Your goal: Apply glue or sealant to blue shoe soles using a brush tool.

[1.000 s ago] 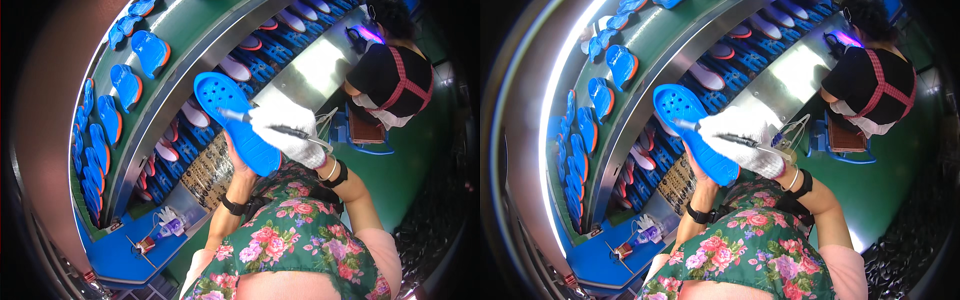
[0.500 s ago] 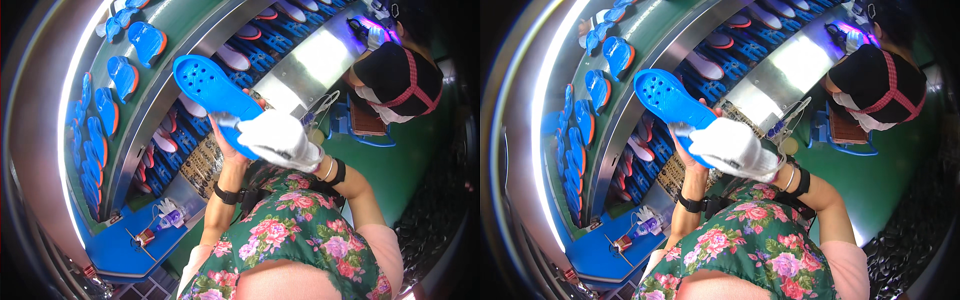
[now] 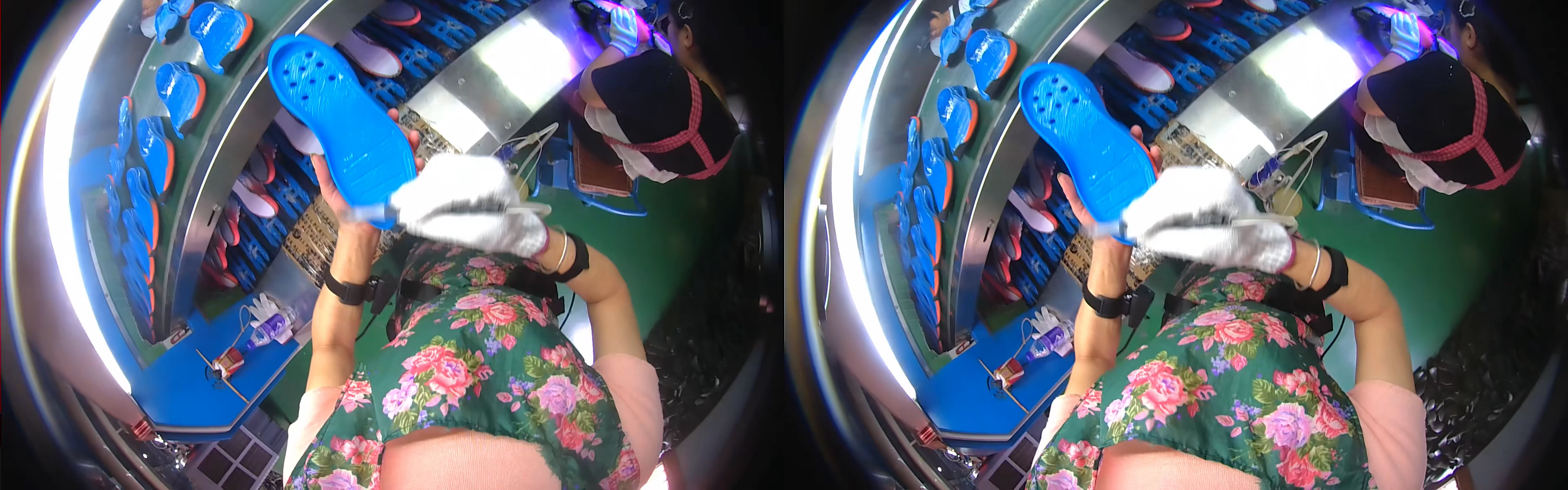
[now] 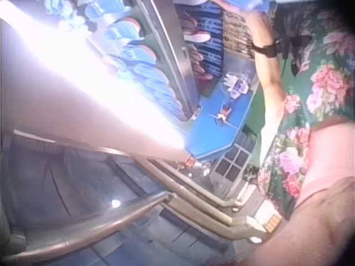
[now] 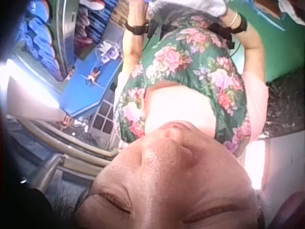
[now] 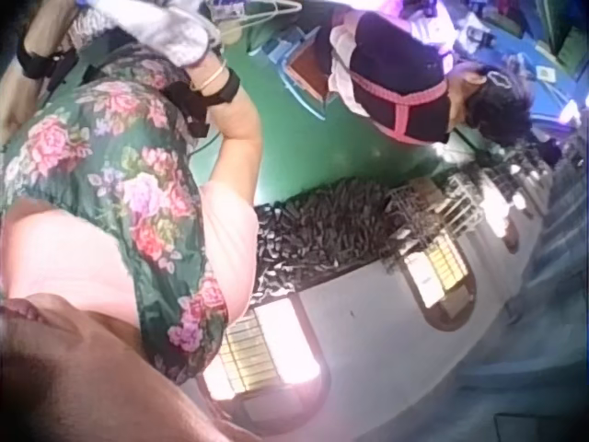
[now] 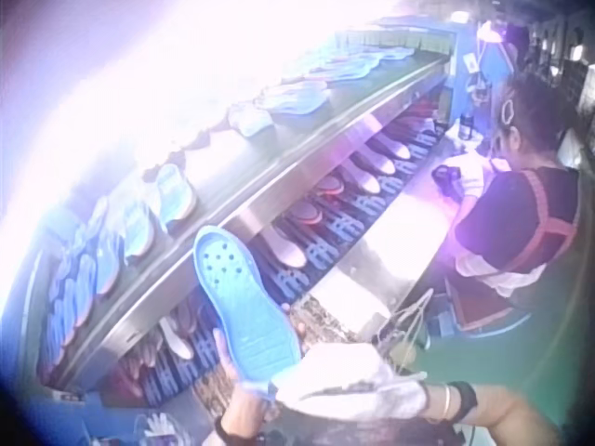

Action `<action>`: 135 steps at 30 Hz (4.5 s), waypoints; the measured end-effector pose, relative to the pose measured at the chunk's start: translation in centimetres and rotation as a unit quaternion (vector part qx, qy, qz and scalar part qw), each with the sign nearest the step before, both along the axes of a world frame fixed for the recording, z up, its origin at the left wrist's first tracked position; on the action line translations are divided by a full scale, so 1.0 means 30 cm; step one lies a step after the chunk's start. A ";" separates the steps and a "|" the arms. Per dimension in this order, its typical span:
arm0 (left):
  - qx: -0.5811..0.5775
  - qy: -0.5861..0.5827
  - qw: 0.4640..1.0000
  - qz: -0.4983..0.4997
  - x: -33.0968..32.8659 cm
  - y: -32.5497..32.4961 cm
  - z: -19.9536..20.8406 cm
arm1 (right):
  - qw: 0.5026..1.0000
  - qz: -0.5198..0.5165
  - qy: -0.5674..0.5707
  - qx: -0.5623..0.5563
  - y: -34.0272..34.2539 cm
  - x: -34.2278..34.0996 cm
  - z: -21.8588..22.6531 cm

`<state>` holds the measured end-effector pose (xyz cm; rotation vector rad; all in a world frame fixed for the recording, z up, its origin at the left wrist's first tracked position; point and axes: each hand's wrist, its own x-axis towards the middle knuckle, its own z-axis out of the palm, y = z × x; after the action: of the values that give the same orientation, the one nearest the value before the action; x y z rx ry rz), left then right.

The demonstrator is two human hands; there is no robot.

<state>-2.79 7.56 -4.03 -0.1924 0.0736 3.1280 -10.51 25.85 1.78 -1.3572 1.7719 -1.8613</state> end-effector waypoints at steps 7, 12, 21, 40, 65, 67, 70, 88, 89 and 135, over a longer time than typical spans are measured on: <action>-0.061 -0.018 0.997 -0.054 0.023 -0.040 -0.052 | 0.997 0.027 0.074 -0.011 0.049 0.117 -0.007; -0.135 -0.065 0.987 -0.061 0.055 -0.003 -0.031 | 0.995 -0.027 -0.096 0.011 0.060 0.074 -0.062; -0.023 0.041 0.986 -0.160 0.063 -0.031 -0.085 | 0.978 0.080 -0.191 0.007 0.129 0.133 -0.043; -0.143 -0.013 0.950 -0.278 0.036 -0.037 0.009 | 0.980 0.024 0.195 0.015 0.237 0.134 -0.069; -0.082 0.042 0.977 -0.194 0.019 -0.024 -0.042 | 0.988 0.071 -0.134 0.018 0.185 0.189 -0.031; -0.038 -0.009 0.977 -0.210 0.000 -0.033 -0.057 | 0.961 0.006 -0.276 -0.012 0.177 0.141 -0.045; -0.071 -0.035 0.980 -0.183 0.002 -0.013 -0.057 | 0.985 -0.031 -0.163 0.037 0.164 0.103 -0.054; -0.014 -0.079 0.987 -0.137 -0.008 0.227 -0.063 | 0.976 -0.177 0.129 0.012 0.185 -0.345 -0.048; -0.020 -0.075 0.987 -0.137 -0.022 0.220 -0.062 | 0.967 -0.174 0.184 0.002 0.185 -0.320 -0.017; -0.909 -0.361 0.168 0.125 -1.483 -0.217 0.225 | 0.896 -0.180 -0.401 0.072 0.578 -0.371 -0.390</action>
<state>-47.29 1.04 2.73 -1.3305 3.1913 0.4404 -21.65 43.18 -9.93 -0.1166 1.6854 -1.9774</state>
